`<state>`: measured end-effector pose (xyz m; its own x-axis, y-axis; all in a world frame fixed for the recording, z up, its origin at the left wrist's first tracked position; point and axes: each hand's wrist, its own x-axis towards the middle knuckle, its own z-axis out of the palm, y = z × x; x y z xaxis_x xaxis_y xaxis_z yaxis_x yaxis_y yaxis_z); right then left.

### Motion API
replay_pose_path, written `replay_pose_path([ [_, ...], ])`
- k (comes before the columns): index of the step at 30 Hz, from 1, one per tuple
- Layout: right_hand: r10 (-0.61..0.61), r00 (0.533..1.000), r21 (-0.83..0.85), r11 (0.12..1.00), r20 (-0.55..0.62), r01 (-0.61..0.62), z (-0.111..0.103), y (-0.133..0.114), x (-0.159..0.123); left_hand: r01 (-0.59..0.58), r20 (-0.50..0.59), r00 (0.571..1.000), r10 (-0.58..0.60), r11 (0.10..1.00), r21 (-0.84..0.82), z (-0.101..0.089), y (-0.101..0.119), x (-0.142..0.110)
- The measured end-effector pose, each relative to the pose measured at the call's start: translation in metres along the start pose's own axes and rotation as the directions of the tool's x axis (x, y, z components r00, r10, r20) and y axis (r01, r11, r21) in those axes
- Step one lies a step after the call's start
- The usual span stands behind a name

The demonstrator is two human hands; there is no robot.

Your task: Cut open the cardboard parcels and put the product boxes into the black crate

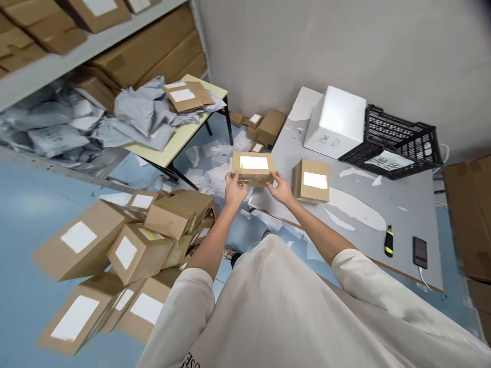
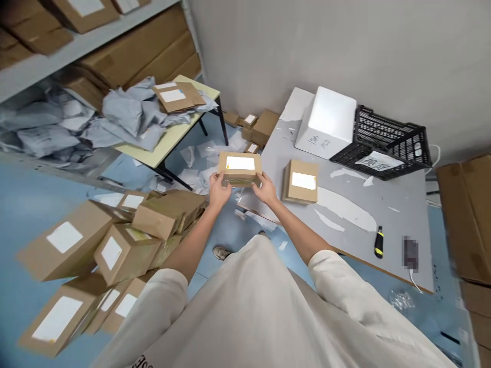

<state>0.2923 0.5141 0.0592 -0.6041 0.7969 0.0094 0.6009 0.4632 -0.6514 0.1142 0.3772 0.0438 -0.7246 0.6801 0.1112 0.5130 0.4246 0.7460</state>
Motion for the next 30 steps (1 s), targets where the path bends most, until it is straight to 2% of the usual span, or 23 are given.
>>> replay_pose_path([
  [4,0.024,1.000,-0.065,0.998,0.000,-0.024,-0.031,0.058,-0.007,-0.019,0.094,0.995,0.020,1.000,-0.012,0.056,0.020,-0.006],
  [8,-0.012,0.999,-0.206,0.978,0.047,0.022,-0.047,0.097,-0.021,-0.007,0.214,0.977,0.004,1.000,0.016,0.096,0.022,-0.022],
  [12,-0.042,0.988,-0.351,0.932,0.150,0.093,-0.052,0.115,-0.035,-0.009,0.351,0.936,-0.009,0.999,0.050,0.123,0.018,-0.039],
  [16,-0.054,0.969,-0.368,0.919,0.241,0.142,-0.050,0.115,-0.038,0.017,0.449,0.893,-0.031,0.999,0.036,0.136,0.018,-0.044],
  [20,-0.035,0.949,-0.392,0.905,0.312,0.163,-0.050,0.108,-0.032,0.016,0.537,0.843,-0.031,0.999,0.032,0.135,0.024,-0.039],
  [23,-0.046,0.940,-0.415,0.889,0.339,0.193,-0.047,0.094,-0.028,0.017,0.518,0.854,-0.035,0.999,0.038,0.123,0.024,-0.037],
  [26,-0.090,0.928,-0.402,0.883,0.362,0.243,-0.033,0.072,-0.022,0.042,0.463,0.884,-0.060,0.998,0.049,0.098,0.011,-0.039],
  [30,-0.163,0.890,-0.361,0.871,0.425,0.332,0.008,0.026,-0.013,0.110,0.352,0.928,-0.124,0.992,0.061,0.046,-0.030,-0.047],
])
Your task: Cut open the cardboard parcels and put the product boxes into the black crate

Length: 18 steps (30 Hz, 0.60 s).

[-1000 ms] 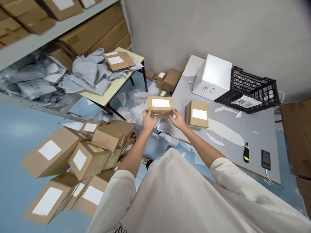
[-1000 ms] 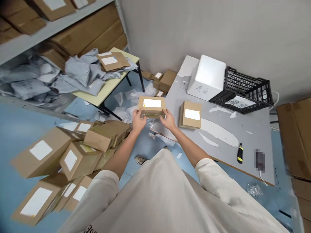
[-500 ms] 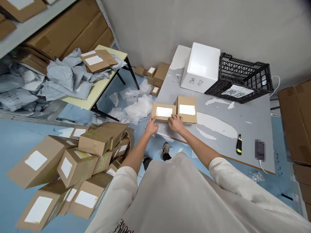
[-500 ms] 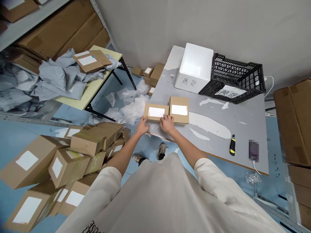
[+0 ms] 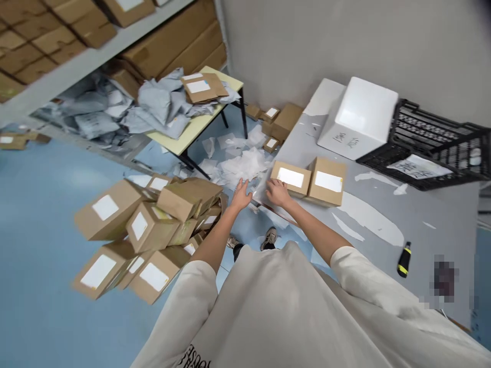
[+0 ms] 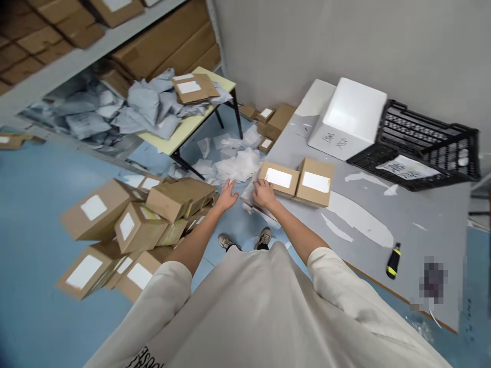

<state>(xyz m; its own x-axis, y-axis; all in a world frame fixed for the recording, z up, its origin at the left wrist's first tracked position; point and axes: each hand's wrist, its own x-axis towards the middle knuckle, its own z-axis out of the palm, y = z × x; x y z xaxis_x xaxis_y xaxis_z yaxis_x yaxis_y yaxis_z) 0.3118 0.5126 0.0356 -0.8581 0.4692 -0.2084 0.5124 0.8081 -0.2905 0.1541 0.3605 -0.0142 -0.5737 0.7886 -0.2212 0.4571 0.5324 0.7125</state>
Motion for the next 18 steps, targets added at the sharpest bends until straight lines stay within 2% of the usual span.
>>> replay_pose_path([
  [4,-0.130,0.990,0.004,0.991,0.048,0.130,0.019,-0.075,0.038,0.076,-0.141,0.987,-0.076,0.997,-0.008,-0.055,-0.057,-0.035],
  [9,-0.294,0.948,0.045,0.956,0.119,0.291,0.050,-0.180,0.072,0.212,-0.269,0.940,-0.210,0.977,-0.024,-0.118,-0.124,-0.093],
  [14,-0.411,0.895,0.101,0.912,0.177,0.398,0.087,-0.276,0.093,0.270,-0.360,0.892,-0.273,0.961,-0.058,-0.170,-0.185,-0.145],
  [18,-0.475,0.846,0.141,0.880,0.243,0.453,0.120,-0.344,0.108,0.332,-0.431,0.836,-0.339,0.939,-0.094,-0.203,-0.227,-0.176],
])
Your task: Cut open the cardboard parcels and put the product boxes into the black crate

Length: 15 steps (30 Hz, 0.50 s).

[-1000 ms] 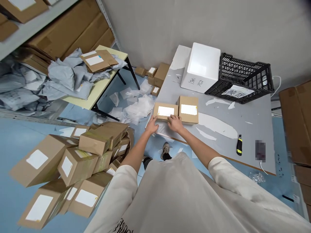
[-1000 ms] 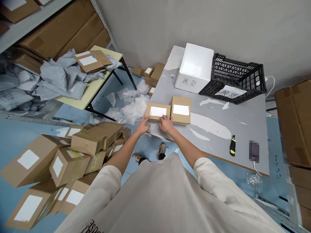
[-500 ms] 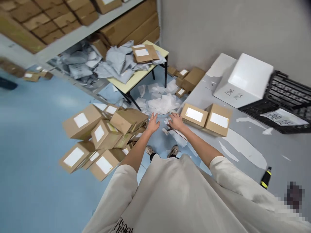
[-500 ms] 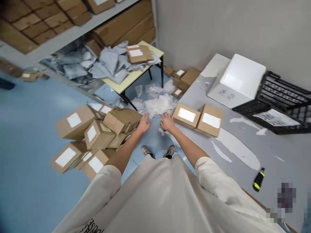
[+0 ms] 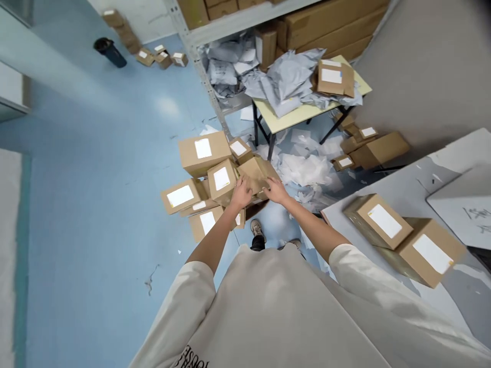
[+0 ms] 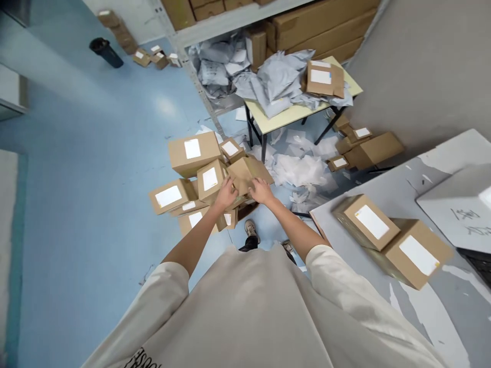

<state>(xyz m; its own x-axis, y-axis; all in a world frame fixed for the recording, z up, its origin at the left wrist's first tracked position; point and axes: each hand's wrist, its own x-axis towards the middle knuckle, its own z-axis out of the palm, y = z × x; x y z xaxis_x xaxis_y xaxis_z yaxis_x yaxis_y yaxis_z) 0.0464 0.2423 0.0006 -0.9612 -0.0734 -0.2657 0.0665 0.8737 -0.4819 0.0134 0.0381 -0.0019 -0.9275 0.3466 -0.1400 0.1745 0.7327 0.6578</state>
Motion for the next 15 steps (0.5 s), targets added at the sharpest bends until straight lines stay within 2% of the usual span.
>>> replay_pose_path([
  [3,0.013,1.000,0.010,1.000,0.021,-0.013,0.017,-0.025,0.032,0.016,-0.026,1.000,-0.016,1.000,-0.004,-0.019,-0.024,0.003],
  [6,0.092,0.996,0.013,0.996,0.006,-0.092,0.027,-0.031,0.053,0.009,-0.025,1.000,-0.009,1.000,0.014,-0.028,-0.036,0.009],
  [10,0.210,0.978,0.044,0.977,0.012,-0.210,0.031,-0.013,0.070,0.025,0.027,0.999,-0.026,0.998,0.056,-0.028,-0.038,0.031],
  [15,0.317,0.946,0.128,0.938,0.066,-0.323,0.035,0.018,0.086,0.044,0.118,0.991,-0.063,0.988,0.151,-0.018,-0.035,0.064],
])
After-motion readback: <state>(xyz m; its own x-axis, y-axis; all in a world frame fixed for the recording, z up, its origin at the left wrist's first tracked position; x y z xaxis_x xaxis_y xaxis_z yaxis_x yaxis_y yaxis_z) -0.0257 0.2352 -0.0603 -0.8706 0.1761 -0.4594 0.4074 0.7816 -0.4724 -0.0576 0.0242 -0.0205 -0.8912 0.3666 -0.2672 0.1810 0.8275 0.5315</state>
